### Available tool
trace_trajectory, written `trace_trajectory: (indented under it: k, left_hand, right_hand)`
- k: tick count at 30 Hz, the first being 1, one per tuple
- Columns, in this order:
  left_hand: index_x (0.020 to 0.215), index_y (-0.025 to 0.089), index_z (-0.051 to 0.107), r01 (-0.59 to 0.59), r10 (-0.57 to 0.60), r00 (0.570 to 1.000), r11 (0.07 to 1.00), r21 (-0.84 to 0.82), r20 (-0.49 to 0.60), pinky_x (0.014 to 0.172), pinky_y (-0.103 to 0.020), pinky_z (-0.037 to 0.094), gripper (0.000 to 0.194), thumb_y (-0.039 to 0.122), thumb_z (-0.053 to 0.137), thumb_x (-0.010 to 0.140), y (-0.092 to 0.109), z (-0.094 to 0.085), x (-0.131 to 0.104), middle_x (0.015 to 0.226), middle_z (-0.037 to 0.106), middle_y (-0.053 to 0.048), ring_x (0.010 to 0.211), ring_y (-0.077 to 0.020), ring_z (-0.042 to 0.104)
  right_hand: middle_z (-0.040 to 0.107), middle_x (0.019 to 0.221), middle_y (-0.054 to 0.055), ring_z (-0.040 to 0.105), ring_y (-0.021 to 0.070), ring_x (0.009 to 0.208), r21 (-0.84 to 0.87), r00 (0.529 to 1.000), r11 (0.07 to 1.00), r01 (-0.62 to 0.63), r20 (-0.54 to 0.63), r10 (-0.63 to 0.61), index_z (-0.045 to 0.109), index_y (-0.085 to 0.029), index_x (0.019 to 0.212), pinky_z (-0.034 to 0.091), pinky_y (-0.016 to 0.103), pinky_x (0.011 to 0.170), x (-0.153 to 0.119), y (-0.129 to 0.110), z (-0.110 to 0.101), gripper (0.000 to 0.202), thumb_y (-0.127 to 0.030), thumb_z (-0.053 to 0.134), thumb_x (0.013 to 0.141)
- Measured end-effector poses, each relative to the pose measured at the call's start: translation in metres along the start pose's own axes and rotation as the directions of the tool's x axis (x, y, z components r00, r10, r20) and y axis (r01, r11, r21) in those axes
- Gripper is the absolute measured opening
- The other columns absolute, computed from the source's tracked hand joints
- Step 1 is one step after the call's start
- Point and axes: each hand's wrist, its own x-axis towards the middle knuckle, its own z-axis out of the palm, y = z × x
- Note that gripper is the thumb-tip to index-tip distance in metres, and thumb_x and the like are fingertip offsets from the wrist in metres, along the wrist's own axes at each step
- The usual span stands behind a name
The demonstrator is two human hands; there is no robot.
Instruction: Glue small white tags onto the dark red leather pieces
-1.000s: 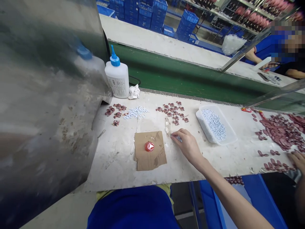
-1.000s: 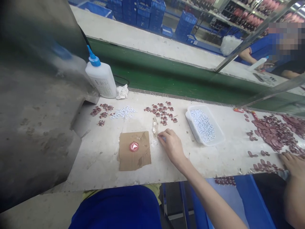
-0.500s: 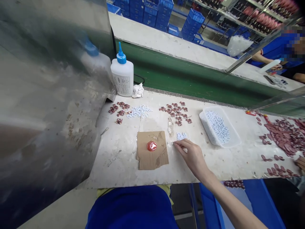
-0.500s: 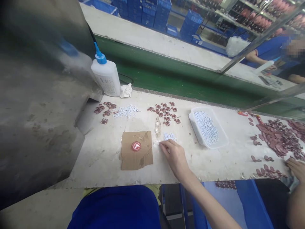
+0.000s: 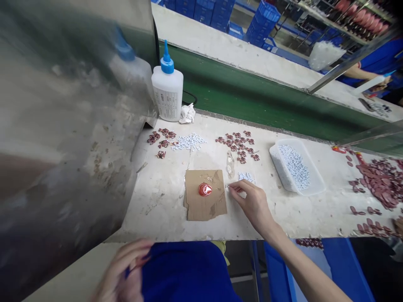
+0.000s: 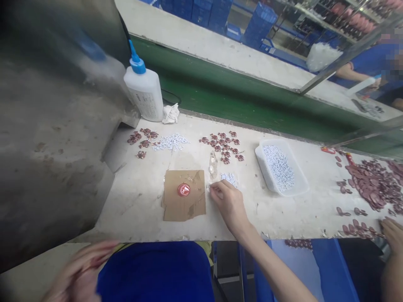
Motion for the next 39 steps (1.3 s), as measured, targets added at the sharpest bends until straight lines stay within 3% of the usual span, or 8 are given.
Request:
trace_trajectory:
  k: [2, 6, 12, 19, 24, 29, 34, 39]
  left_hand:
    - [0.109, 0.023, 0.069, -0.075, 0.075, 0.996, 0.997, -0.015, 0.044, 0.085, -0.009, 0.06, 0.015, 0.026, 0.059, 0.099, 0.001, 0.016, 0.013, 0.102, 0.077, 0.002, 0.088, -0.0056, 0.075]
    - [0.119, 0.029, 0.07, -0.131, 0.137, 0.989, 0.987, -0.096, 0.063, 0.096, -0.01, 0.059, 0.033, 0.012, 0.069, 0.091, 0.007, 0.035, 0.035, 0.109, 0.078, 0.007, 0.095, -0.0064, 0.077]
    - [0.12, 0.031, 0.069, -0.084, 0.105, 0.988, 0.982, -0.168, 0.117, 0.096, -0.006, 0.057, 0.029, 0.017, 0.067, 0.094, 0.014, 0.038, 0.046, 0.104, 0.078, 0.01, 0.092, -0.003, 0.076]
    - [0.114, 0.031, 0.07, 0.075, -0.053, 0.991, 0.98, -0.184, 0.122, 0.09, -0.004, 0.057, 0.019, 0.025, 0.063, 0.097, 0.018, 0.049, 0.052, 0.101, 0.077, 0.007, 0.088, -0.002, 0.075]
    - [0.115, 0.034, 0.072, 0.041, -0.011, 0.993, 0.968, -0.247, 0.12, 0.091, -0.007, 0.059, 0.027, 0.023, 0.074, 0.09, 0.022, 0.049, 0.055, 0.104, 0.079, 0.011, 0.09, -0.0055, 0.077]
    - [0.112, 0.029, 0.071, 0.096, -0.063, 0.99, 0.957, -0.273, 0.125, 0.09, -0.006, 0.059, 0.022, 0.025, 0.073, 0.09, 0.025, 0.05, 0.056, 0.097, 0.08, 0.01, 0.087, -0.0064, 0.078]
    - [0.101, 0.028, 0.072, 0.006, 0.011, 0.996, 0.984, -0.178, 0.093, 0.093, -0.004, 0.056, 0.013, 0.023, 0.075, 0.089, 0.03, 0.054, 0.061, 0.096, 0.079, 0.011, 0.088, -0.0032, 0.076]
    - [0.103, 0.029, 0.072, -0.148, 0.163, 0.984, 0.973, -0.178, 0.072, 0.089, -0.007, 0.059, 0.017, 0.021, 0.076, 0.088, 0.045, 0.05, 0.067, 0.099, 0.078, 0.012, 0.087, -0.0025, 0.075]
  right_hand:
    - [0.078, 0.086, 0.004, 0.075, 0.0227, 0.078, 0.095, 1.0, 0.995, -0.023, -0.011, 0.024, 0.073, -0.022, 0.091, 0.058, 0.035, 0.073, 0.001, -0.004, -0.002, 0.011, -0.024, 0.062, 0.095]
    - [0.081, 0.092, 0.003, 0.078, 0.0231, 0.084, 0.265, 0.997, 0.962, -0.061, 0.055, 0.048, 0.076, -0.023, 0.095, 0.062, 0.036, 0.078, 0.0, -0.016, -0.008, 0.01, -0.027, 0.067, 0.094]
    - [0.083, 0.098, 0.002, 0.079, 0.0225, 0.087, 0.358, 0.99, 0.93, -0.079, 0.139, 0.031, 0.08, -0.025, 0.098, 0.064, 0.037, 0.079, 0.001, -0.031, -0.008, 0.011, -0.027, 0.07, 0.095]
    - [0.079, 0.095, 0.003, 0.074, 0.0191, 0.086, 0.334, 0.985, 0.929, 0.161, 0.01, -0.174, 0.077, -0.024, 0.096, 0.06, 0.033, 0.077, 0.01, -0.043, 0.0, 0.012, -0.017, 0.067, 0.097]
    - [0.077, 0.096, 0.002, 0.073, 0.0177, 0.087, 0.316, 0.978, 0.927, 0.2, -0.005, -0.21, 0.075, -0.025, 0.1, 0.059, 0.03, 0.076, 0.012, -0.045, 0.003, 0.016, -0.013, 0.064, 0.098]
    - [0.076, 0.095, 0.001, 0.072, 0.0169, 0.086, 0.307, 0.977, 0.93, 0.201, 0.006, -0.214, 0.074, -0.025, 0.099, 0.059, 0.029, 0.075, 0.012, -0.042, 0.005, 0.018, -0.01, 0.064, 0.096]
    - [0.077, 0.095, 0.002, 0.073, 0.0176, 0.088, 0.357, 0.983, 0.918, 0.174, -0.002, -0.186, 0.075, -0.025, 0.099, 0.059, 0.031, 0.077, 0.011, -0.044, 0.003, 0.016, -0.013, 0.064, 0.096]
    - [0.079, 0.094, 0.002, 0.074, 0.0181, 0.089, 0.585, 0.995, 0.809, 0.064, 0.02, -0.093, 0.076, -0.025, 0.093, 0.06, 0.033, 0.079, 0.0, -0.073, -0.013, 0.015, -0.011, 0.07, 0.09]
